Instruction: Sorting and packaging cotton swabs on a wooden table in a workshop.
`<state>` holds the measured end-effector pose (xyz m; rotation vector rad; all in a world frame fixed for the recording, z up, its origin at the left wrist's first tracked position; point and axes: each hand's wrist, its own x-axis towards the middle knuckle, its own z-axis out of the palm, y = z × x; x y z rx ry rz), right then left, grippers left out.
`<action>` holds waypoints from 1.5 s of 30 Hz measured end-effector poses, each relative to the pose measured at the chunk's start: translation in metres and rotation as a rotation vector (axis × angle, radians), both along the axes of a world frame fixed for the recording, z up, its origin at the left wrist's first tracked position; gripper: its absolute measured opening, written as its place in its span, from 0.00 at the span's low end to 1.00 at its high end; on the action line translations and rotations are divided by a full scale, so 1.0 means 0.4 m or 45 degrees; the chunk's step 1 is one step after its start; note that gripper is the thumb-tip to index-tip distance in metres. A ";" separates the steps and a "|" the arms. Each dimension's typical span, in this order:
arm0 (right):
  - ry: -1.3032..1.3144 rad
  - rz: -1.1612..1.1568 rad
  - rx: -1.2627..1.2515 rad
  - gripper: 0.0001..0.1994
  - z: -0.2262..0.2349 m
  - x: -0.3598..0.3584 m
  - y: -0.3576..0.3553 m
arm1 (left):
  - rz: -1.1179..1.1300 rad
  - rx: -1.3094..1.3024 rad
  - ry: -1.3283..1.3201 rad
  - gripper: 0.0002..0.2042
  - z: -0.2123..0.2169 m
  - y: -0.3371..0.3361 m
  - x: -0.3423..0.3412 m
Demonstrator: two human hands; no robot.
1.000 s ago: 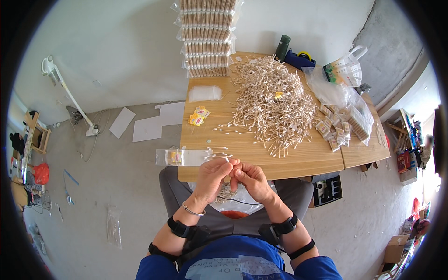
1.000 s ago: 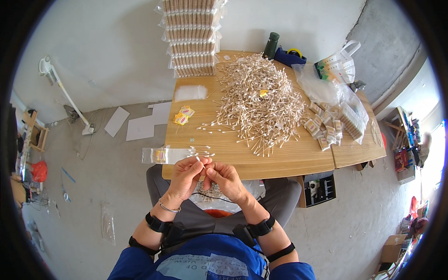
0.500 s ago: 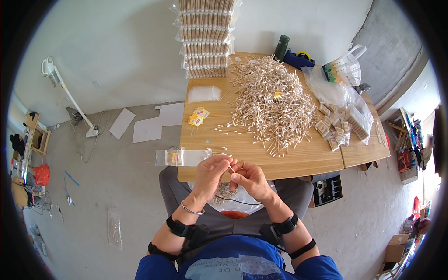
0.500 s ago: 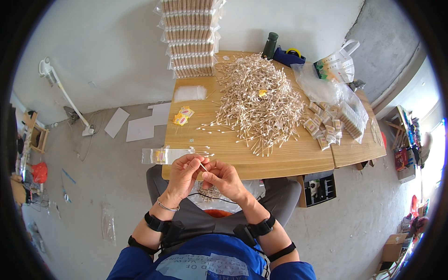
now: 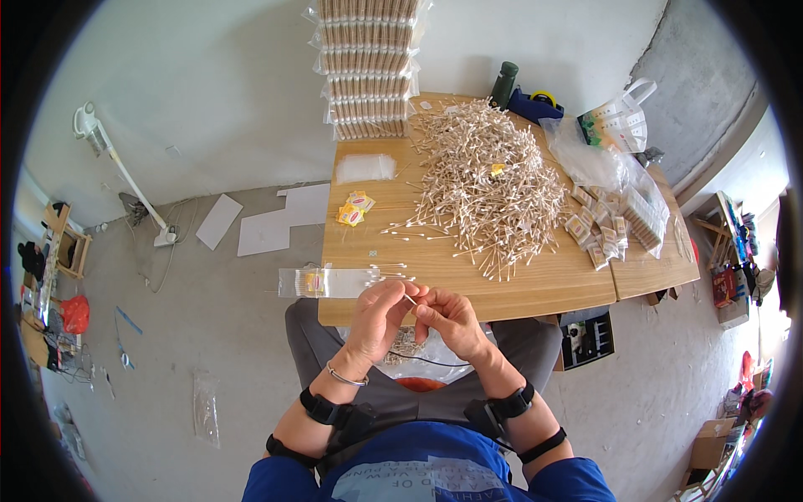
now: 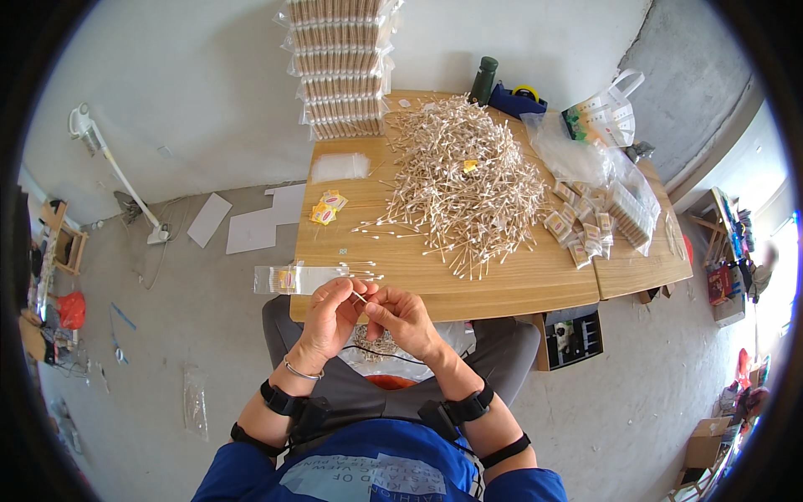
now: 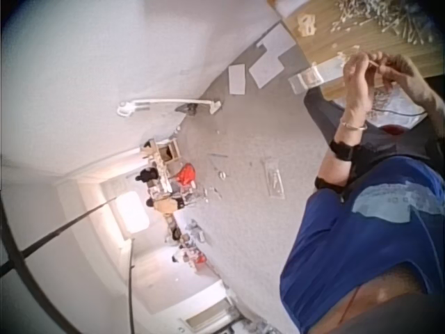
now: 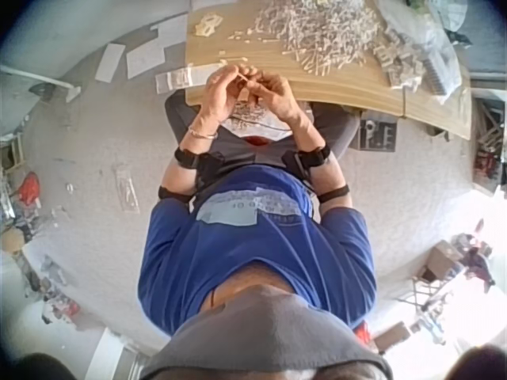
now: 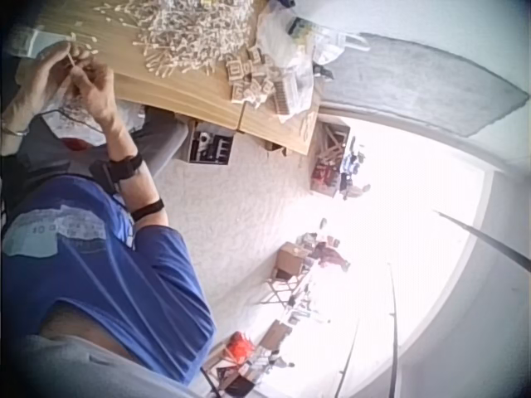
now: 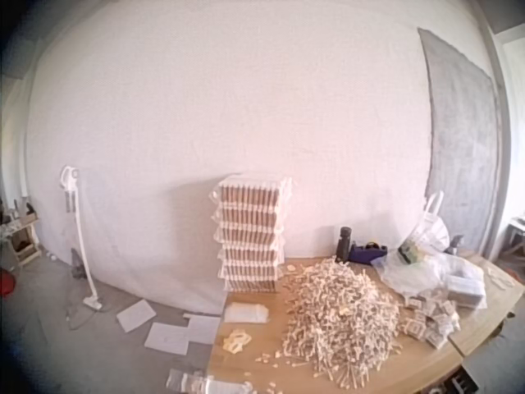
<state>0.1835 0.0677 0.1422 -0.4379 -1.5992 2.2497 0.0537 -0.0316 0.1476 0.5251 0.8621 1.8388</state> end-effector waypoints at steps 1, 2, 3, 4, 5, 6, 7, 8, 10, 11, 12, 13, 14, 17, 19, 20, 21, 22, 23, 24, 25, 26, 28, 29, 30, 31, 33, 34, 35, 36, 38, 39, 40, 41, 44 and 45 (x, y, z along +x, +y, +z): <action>0.000 0.000 0.000 0.09 0.000 0.001 0.000 | -0.002 0.006 -0.017 0.11 -0.001 0.000 0.000; 0.000 0.008 -0.011 0.09 0.000 0.002 0.000 | -0.002 0.005 -0.018 0.11 -0.001 -0.001 0.001; 0.000 0.017 -0.020 0.10 0.001 0.003 -0.001 | -0.016 -0.007 -0.083 0.11 0.001 -0.003 0.002; 0.001 0.018 -0.021 0.10 0.004 0.002 -0.002 | -0.030 -0.019 -0.148 0.11 0.001 -0.004 0.003; 0.004 0.026 -0.017 0.11 0.007 0.002 -0.003 | -0.030 -0.019 -0.148 0.11 -0.005 -0.005 0.002; 0.008 0.034 -0.013 0.12 0.009 0.001 -0.004 | -0.053 0.004 -0.179 0.12 -0.013 -0.006 0.001; 0.008 0.035 -0.013 0.12 0.010 0.001 -0.005 | -0.076 0.027 -0.210 0.13 -0.017 -0.006 0.001; 0.002 0.039 -0.026 0.12 0.011 0.000 -0.005 | -0.076 0.027 -0.209 0.13 -0.018 -0.007 0.000; -0.006 0.040 -0.039 0.13 0.009 0.003 -0.004 | -0.087 0.018 -0.232 0.16 -0.016 -0.005 0.004; -0.009 0.043 -0.039 0.13 0.009 0.004 -0.003 | -0.088 0.018 -0.233 0.16 -0.011 -0.003 0.007; -0.012 0.046 -0.038 0.14 0.008 0.005 -0.002 | -0.023 0.018 -0.233 0.15 -0.002 -0.001 0.011; -0.012 0.045 -0.038 0.14 0.010 0.006 -0.001 | 0.042 0.018 -0.232 0.15 0.002 0.000 0.013; -0.031 0.043 -0.029 0.14 0.014 0.007 0.000 | 0.042 0.017 -0.233 0.15 -0.002 0.000 0.015; -0.042 0.047 -0.013 0.15 0.014 0.006 -0.001 | 0.103 0.059 -0.077 0.13 -0.017 -0.002 0.013; -0.037 0.049 -0.007 0.16 0.011 0.007 -0.001 | 0.009 0.052 -0.075 0.12 -0.020 -0.003 0.008; -0.027 0.065 -0.023 0.16 0.010 0.007 -0.001 | 0.009 0.051 -0.075 0.12 -0.021 -0.003 0.008; -0.017 0.079 -0.041 0.16 0.009 0.007 -0.002 | 0.004 0.073 -0.079 0.12 -0.022 -0.004 0.010; -0.017 0.079 -0.041 0.16 0.009 0.007 -0.002 | -0.001 0.094 -0.084 0.12 -0.023 -0.005 0.011; -0.012 0.090 -0.063 0.17 0.009 0.007 -0.003 | -0.002 0.094 -0.084 0.12 -0.024 -0.005 0.013; -0.006 0.101 -0.083 0.17 0.009 0.007 -0.003 | 0.000 0.090 -0.093 0.12 -0.024 -0.004 0.014; -0.006 0.101 -0.084 0.17 0.008 0.007 -0.003 | 0.001 0.087 -0.103 0.12 -0.023 -0.004 0.015; -0.003 0.105 -0.076 0.17 0.007 0.006 -0.003 | 0.001 0.087 -0.103 0.12 -0.024 -0.004 0.016; 0.000 0.110 -0.069 0.17 0.006 0.005 -0.005 | 0.011 0.079 -0.061 0.13 -0.027 -0.003 0.016; 0.013 0.090 -0.091 0.16 0.009 0.005 -0.006 | 0.011 0.079 -0.061 0.13 -0.026 -0.002 0.017; 0.027 0.071 -0.113 0.16 0.010 0.004 -0.008 | 0.025 0.033 0.016 0.13 -0.025 -0.001 0.020; 0.028 0.071 -0.113 0.16 0.009 0.002 -0.008 | 0.039 -0.012 0.093 0.14 -0.024 -0.001 0.021; 0.047 -0.014 -0.084 0.15 0.007 -0.001 -0.009 | 0.062 -0.058 0.204 0.15 -0.037 -0.001 0.019; 0.048 -0.014 -0.084 0.15 0.004 -0.001 -0.007 | 0.084 -0.103 0.315 0.16 -0.041 -0.001 0.017; 0.037 -0.034 -0.062 0.14 0.001 -0.001 -0.005 | 0.084 -0.103 0.316 0.16 -0.043 -0.001 0.014; 0.025 -0.056 -0.040 0.14 -0.002 0.001 -0.002 | 0.105 -0.071 0.243 0.17 -0.034 0.000 0.013; 0.035 -0.052 -0.009 0.14 -0.007 0.004 0.003 | 0.125 -0.040 0.169 0.18 -0.018 0.002 0.006; 0.046 -0.046 0.022 0.15 -0.008 0.005 0.004 | 0.104 0.004 0.118 0.18 -0.011 0.003 0.001; 0.046 -0.046 0.021 0.15 -0.008 0.005 0.003 | 0.083 0.048 0.067 0.18 -0.007 0.003 -0.001; 0.051 -0.052 0.029 0.14 -0.007 0.005 0.002 | 0.083 0.048 0.067 0.18 -0.003 0.004 0.003; 0.062 -0.034 0.052 0.13 -0.003 0.002 -0.002 | 0.118 0.018 0.138 0.17 0.006 0.009 0.013; 0.067 -0.012 0.066 0.14 -0.003 0.001 -0.002 | 0.070 -0.014 0.092 0.17 0.006 0.009 0.013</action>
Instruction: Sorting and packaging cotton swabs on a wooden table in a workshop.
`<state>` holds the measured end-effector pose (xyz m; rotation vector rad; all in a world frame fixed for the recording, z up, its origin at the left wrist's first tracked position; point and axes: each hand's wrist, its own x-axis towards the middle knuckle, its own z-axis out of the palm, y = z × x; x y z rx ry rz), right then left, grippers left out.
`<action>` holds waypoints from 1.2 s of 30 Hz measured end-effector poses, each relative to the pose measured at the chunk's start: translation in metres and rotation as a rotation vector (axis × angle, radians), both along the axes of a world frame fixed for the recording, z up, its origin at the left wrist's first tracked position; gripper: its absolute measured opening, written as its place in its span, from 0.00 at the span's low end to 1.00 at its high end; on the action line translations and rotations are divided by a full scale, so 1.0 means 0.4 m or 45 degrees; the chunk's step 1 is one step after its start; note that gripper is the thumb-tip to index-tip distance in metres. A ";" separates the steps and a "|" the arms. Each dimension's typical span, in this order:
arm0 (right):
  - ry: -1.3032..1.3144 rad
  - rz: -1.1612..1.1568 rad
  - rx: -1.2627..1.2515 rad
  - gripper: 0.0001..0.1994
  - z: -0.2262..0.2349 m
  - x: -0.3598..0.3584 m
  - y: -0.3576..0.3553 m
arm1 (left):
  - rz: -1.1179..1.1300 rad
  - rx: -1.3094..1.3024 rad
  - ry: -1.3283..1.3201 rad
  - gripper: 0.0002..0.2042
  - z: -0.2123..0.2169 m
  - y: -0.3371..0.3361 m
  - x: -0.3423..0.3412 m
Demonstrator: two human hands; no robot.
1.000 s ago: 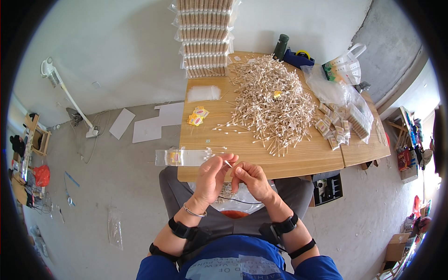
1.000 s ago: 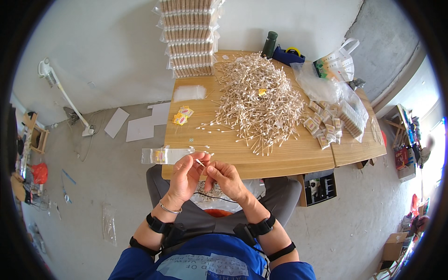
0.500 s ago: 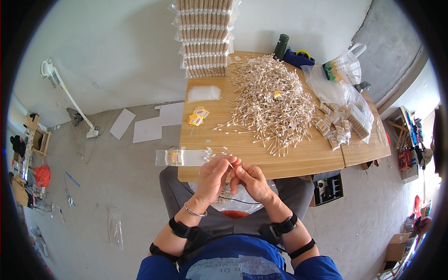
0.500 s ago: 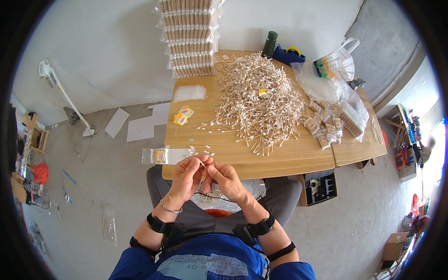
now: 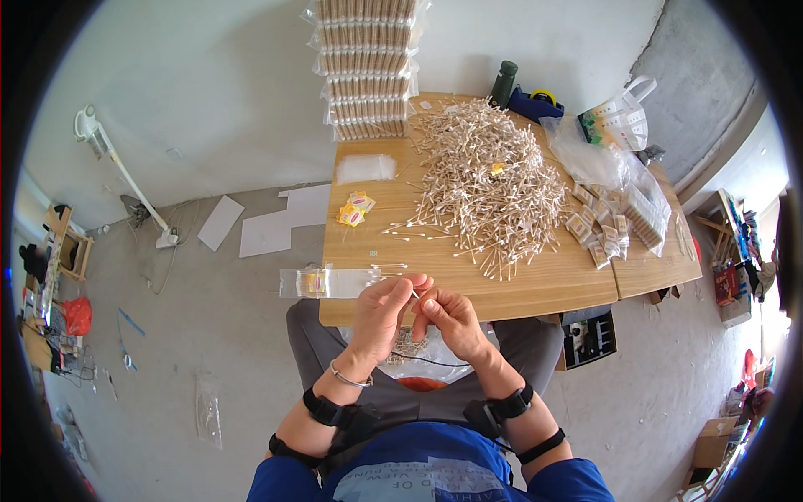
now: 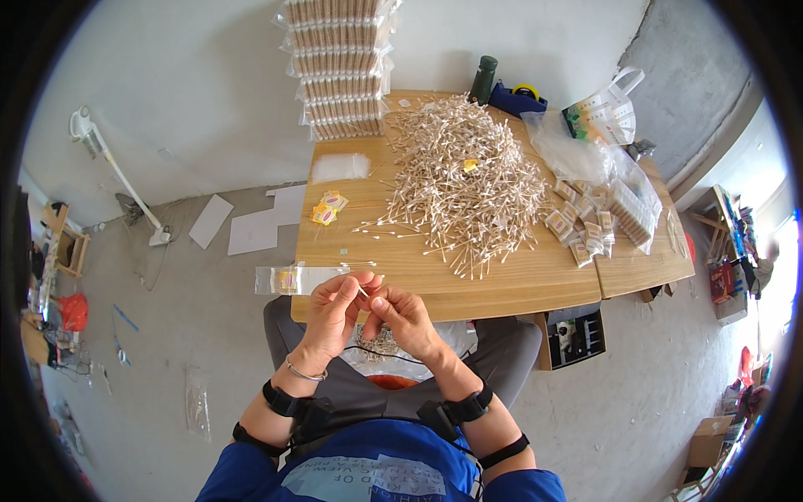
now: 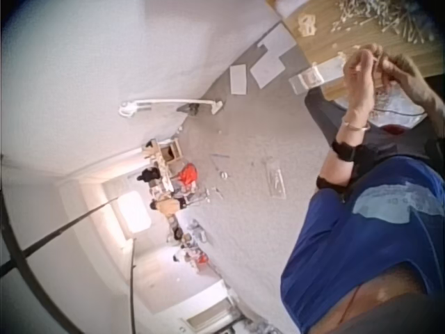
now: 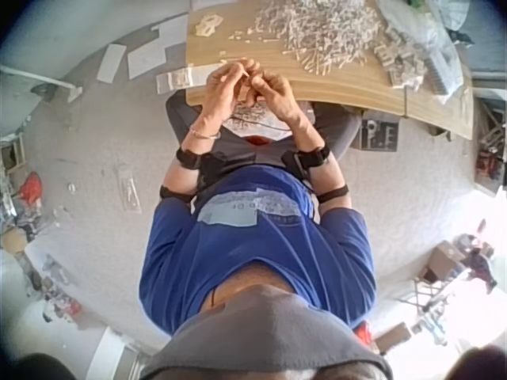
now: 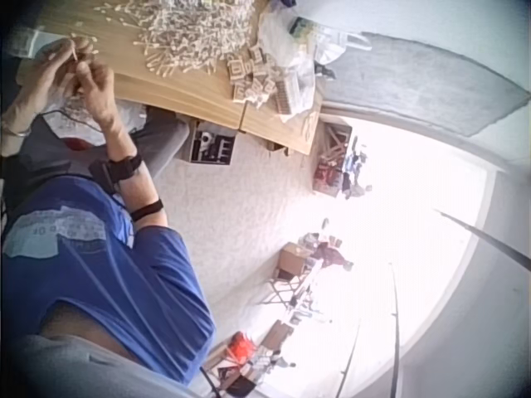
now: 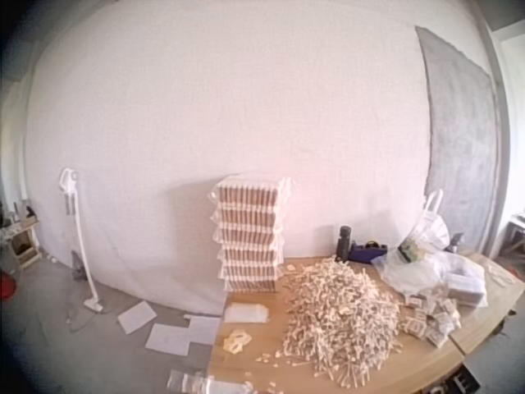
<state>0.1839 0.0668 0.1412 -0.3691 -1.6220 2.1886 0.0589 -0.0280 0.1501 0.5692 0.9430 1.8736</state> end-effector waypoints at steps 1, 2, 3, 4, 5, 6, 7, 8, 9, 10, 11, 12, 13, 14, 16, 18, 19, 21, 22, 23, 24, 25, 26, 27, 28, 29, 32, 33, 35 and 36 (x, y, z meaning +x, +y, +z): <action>0.001 -0.001 0.000 0.14 0.001 0.000 0.000 | -0.047 -0.032 -0.047 0.16 0.000 0.000 0.000; 0.015 0.032 -0.048 0.15 0.001 0.001 -0.001 | -0.049 -0.033 -0.046 0.16 -0.001 0.001 0.003; 0.029 0.065 -0.095 0.15 0.002 0.002 -0.001 | -0.033 0.012 -0.075 0.16 -0.003 0.002 0.009; 0.029 0.063 -0.096 0.15 0.005 0.004 -0.002 | -0.018 0.056 -0.105 0.15 -0.007 0.002 0.013; 0.045 0.105 -0.185 0.16 0.007 0.006 -0.002 | -0.020 0.055 -0.105 0.15 -0.013 0.000 0.014; 0.063 0.147 -0.275 0.16 0.008 0.008 -0.002 | -0.077 0.073 -0.144 0.15 -0.021 -0.002 0.014; 0.064 0.145 -0.275 0.16 0.008 0.010 0.000 | -0.135 0.090 -0.184 0.15 -0.028 -0.004 0.014; 0.068 0.167 -0.324 0.16 0.008 0.013 0.001 | -0.137 0.089 -0.183 0.15 -0.033 -0.006 0.014; 0.072 0.191 -0.374 0.16 0.008 0.014 0.002 | -0.195 0.087 -0.166 0.15 -0.037 -0.009 0.013; 0.074 0.191 -0.375 0.16 0.009 0.013 0.001 | -0.254 0.086 -0.148 0.15 -0.040 -0.010 0.013; 0.104 0.192 -0.398 0.16 0.009 0.013 0.001 | -0.254 0.085 -0.145 0.15 -0.042 -0.012 0.014; 0.133 0.191 -0.421 0.16 0.008 0.012 0.001 | -0.235 0.076 -0.105 0.16 -0.045 -0.011 0.014; 0.135 0.189 -0.422 0.16 0.010 0.013 0.002 | -0.216 0.068 -0.064 0.16 -0.046 -0.011 0.014; 0.108 0.188 -0.415 0.16 0.013 0.014 0.002 | -0.218 0.068 -0.062 0.16 -0.044 -0.008 0.013; 0.078 0.186 -0.411 0.16 0.018 0.018 0.004 | -0.020 0.089 -0.063 0.17 -0.028 0.001 0.014; 0.072 0.186 -0.393 0.16 0.022 0.021 0.007 | 0.005 0.116 -0.026 0.17 0.005 0.005 0.010; 0.072 0.184 -0.394 0.16 0.021 0.021 0.007 | 0.030 0.144 0.011 0.17 0.015 0.006 0.008; 0.066 0.135 -0.364 0.16 0.018 0.018 0.004 | -0.008 0.106 0.071 0.16 0.006 0.004 0.004; 0.068 0.137 -0.364 0.16 0.020 0.016 0.002 | -0.045 0.067 0.132 0.15 0.003 0.001 0.002; 0.052 0.141 -0.354 0.16 0.023 0.014 0.001 | -0.043 0.067 0.134 0.15 0.001 -0.001 0.003; 0.035 0.142 -0.344 0.16 0.024 0.014 0.000 | -0.051 0.059 0.148 0.14 -0.001 -0.002 0.004; 0.036 0.140 -0.345 0.16 0.024 0.015 0.001 | -0.060 0.052 0.163 0.13 -0.004 -0.003 0.006; 0.042 0.174 -0.369 0.16 0.025 0.015 0.003 | -0.062 0.051 0.163 0.13 -0.007 -0.003 0.008; 0.048 0.208 -0.393 0.16 0.024 0.017 0.004 | -0.040 0.043 0.175 0.12 -0.011 -0.004 0.012; 0.048 0.205 -0.394 0.16 0.022 0.019 0.005 | -0.019 0.035 0.187 0.12 -0.014 -0.004 0.015; 0.047 0.218 -0.414 0.16 0.019 0.020 0.006 | -0.022 0.035 0.187 0.12 -0.015 -0.005 0.017; 0.014 0.156 -0.373 0.16 0.036 0.014 -0.005 | 0.000 0.011 0.179 0.11 -0.020 -0.004 0.017; -0.018 0.072 -0.312 0.15 0.044 0.013 -0.009 | 0.045 -0.007 0.182 0.11 -0.026 -0.002 0.016; -0.043 0.039 -0.188 0.15 0.035 0.009 -0.007 | 0.088 -0.023 0.185 0.10 -0.029 0.001 0.016; -0.069 0.009 -0.066 0.15 0.029 0.008 -0.004 | 0.110 -0.022 0.202 0.10 -0.028 0.002 0.016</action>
